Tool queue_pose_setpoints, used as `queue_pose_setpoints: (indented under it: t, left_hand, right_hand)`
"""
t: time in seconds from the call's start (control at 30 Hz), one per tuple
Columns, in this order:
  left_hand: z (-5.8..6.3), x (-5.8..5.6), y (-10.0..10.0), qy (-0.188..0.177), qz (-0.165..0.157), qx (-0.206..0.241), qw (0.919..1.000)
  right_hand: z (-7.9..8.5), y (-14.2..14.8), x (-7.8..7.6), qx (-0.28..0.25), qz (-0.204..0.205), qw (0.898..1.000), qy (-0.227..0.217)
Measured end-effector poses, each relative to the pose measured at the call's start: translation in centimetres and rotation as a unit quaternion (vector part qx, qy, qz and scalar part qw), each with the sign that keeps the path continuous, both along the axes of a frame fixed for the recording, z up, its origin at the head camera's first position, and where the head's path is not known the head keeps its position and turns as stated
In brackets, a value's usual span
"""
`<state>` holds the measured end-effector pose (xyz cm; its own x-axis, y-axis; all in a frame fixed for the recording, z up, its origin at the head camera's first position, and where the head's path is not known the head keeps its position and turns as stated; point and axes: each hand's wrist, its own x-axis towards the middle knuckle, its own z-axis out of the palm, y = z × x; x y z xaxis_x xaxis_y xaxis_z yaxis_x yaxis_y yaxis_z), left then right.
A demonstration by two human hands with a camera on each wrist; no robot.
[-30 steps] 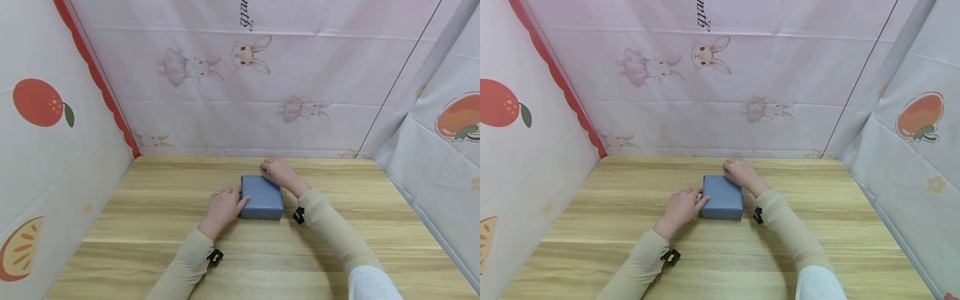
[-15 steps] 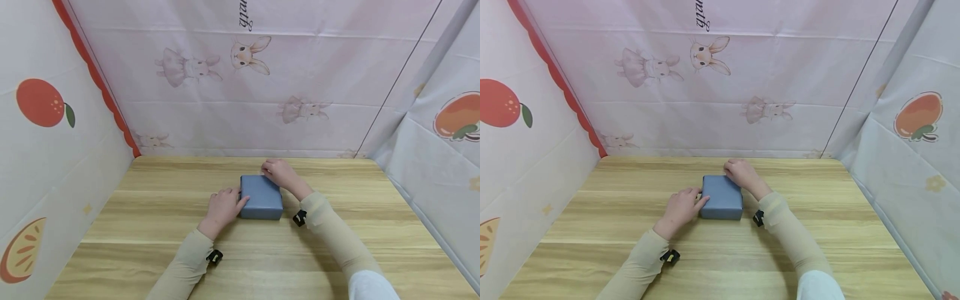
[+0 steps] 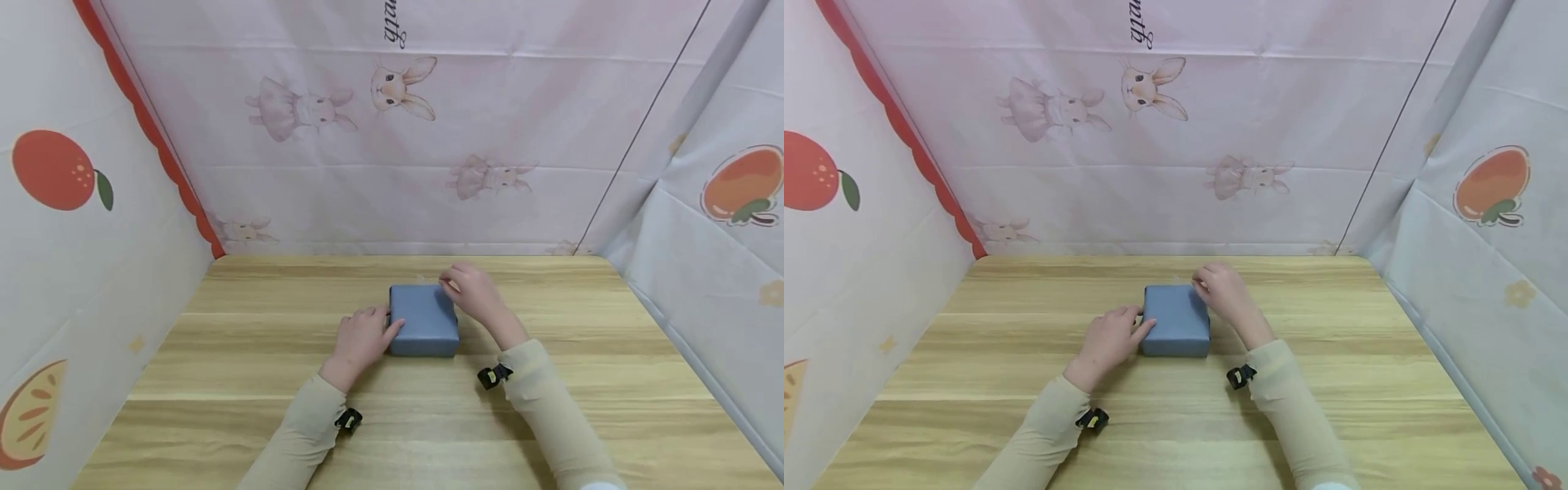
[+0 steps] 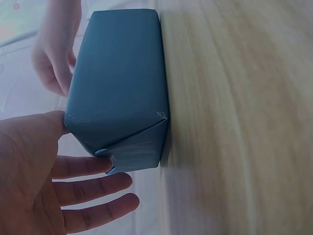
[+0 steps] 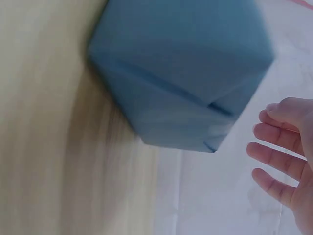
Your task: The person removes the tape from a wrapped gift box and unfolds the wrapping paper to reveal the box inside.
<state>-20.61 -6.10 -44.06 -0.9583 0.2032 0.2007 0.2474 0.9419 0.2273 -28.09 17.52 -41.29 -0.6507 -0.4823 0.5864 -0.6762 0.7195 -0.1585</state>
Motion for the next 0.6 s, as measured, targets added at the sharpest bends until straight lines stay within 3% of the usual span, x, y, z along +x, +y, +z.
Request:
queue_pose_setpoints:
  t: [0.37, 0.6]
  left_hand:
    - [0.1, 0.1, -0.1, 0.002, -0.004, 0.003, 1.0]
    - [-0.2, 0.1, 0.2, 0.003, 0.001, 0.008, 1.0]
  right_hand:
    - [0.2, 1.3, 3.9, -0.048, -0.077, 0.993, -0.07]
    - [-0.1, 1.7, 4.3, -0.013, -0.059, 0.994, -0.086]
